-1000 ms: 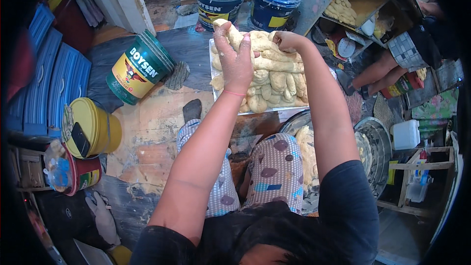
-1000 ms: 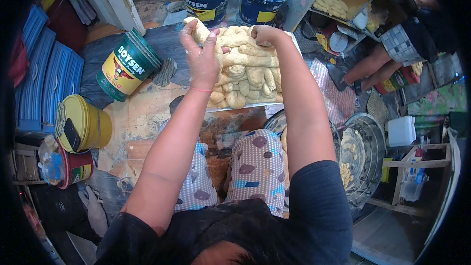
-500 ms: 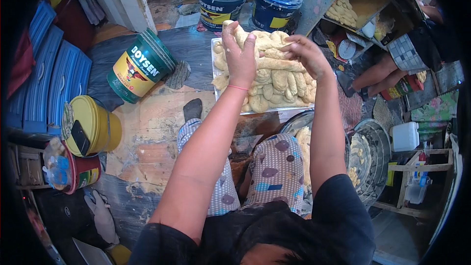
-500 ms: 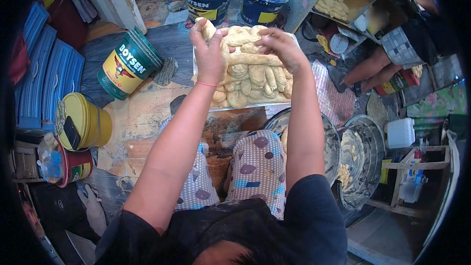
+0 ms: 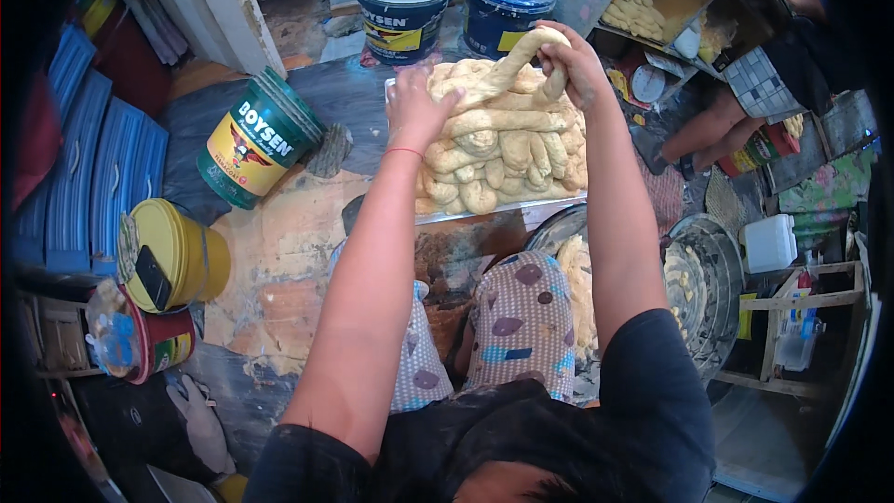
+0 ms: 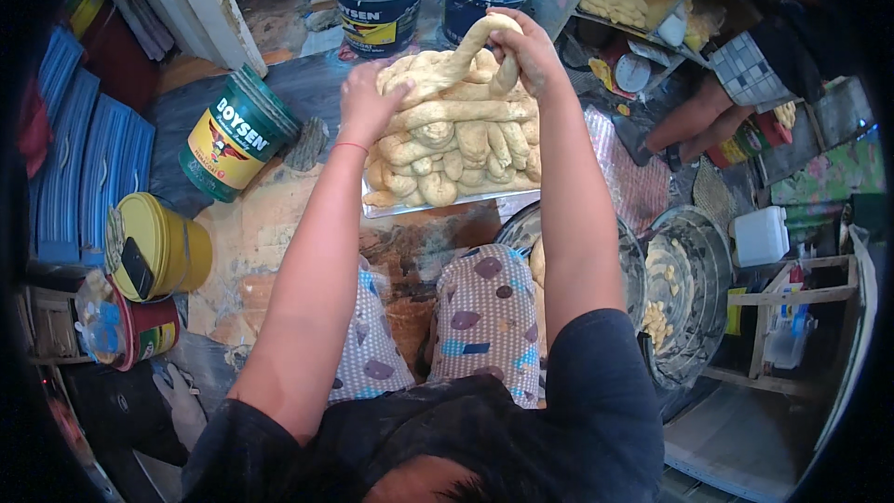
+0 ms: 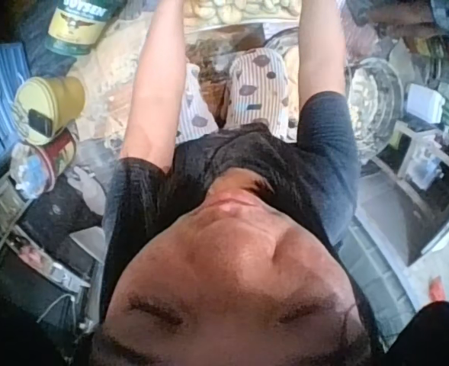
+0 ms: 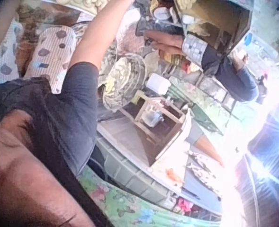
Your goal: Knead and shape dough into long pieces and place them on a tray.
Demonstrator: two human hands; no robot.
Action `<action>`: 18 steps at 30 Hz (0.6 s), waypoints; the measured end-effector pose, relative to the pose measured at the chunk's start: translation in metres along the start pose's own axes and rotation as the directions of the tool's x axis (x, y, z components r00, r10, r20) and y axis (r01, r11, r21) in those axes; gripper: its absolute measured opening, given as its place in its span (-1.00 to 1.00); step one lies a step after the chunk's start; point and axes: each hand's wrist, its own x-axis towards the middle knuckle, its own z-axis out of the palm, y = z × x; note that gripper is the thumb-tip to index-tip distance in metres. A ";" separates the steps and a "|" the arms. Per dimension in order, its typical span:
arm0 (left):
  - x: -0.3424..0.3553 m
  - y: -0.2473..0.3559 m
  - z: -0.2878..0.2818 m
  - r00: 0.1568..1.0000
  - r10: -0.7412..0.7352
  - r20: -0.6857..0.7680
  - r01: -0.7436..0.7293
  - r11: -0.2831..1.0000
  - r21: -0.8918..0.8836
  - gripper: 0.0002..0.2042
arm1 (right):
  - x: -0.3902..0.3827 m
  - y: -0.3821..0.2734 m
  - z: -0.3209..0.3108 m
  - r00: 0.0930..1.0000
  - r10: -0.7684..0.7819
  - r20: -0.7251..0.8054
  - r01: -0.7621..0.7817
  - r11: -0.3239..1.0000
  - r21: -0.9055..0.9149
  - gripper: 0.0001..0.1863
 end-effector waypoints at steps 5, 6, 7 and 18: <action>0.001 -0.001 0.008 0.890 -0.065 0.452 0.242 0.906 -0.348 -0.45 | 0.036 0.043 -0.050 0.983 -0.040 -0.179 -0.138 0.483 -0.865 -0.56; 0.004 0.003 0.008 0.904 -0.119 0.411 0.285 0.883 -0.372 -0.45 | 0.037 0.051 -0.062 0.979 0.013 -0.202 -0.187 0.442 -0.877 -0.57; 0.005 -0.001 0.004 0.911 -0.190 0.366 0.334 0.860 -0.387 -0.44 | 0.034 0.054 -0.055 0.975 0.071 -0.211 -0.222 0.406 -0.887 -0.57; 0.013 -0.018 0.034 0.895 -0.429 0.122 0.427 0.748 -0.507 -0.54 | 0.008 0.077 -0.076 0.973 0.017 -0.228 -0.064 0.978 -0.197 -0.40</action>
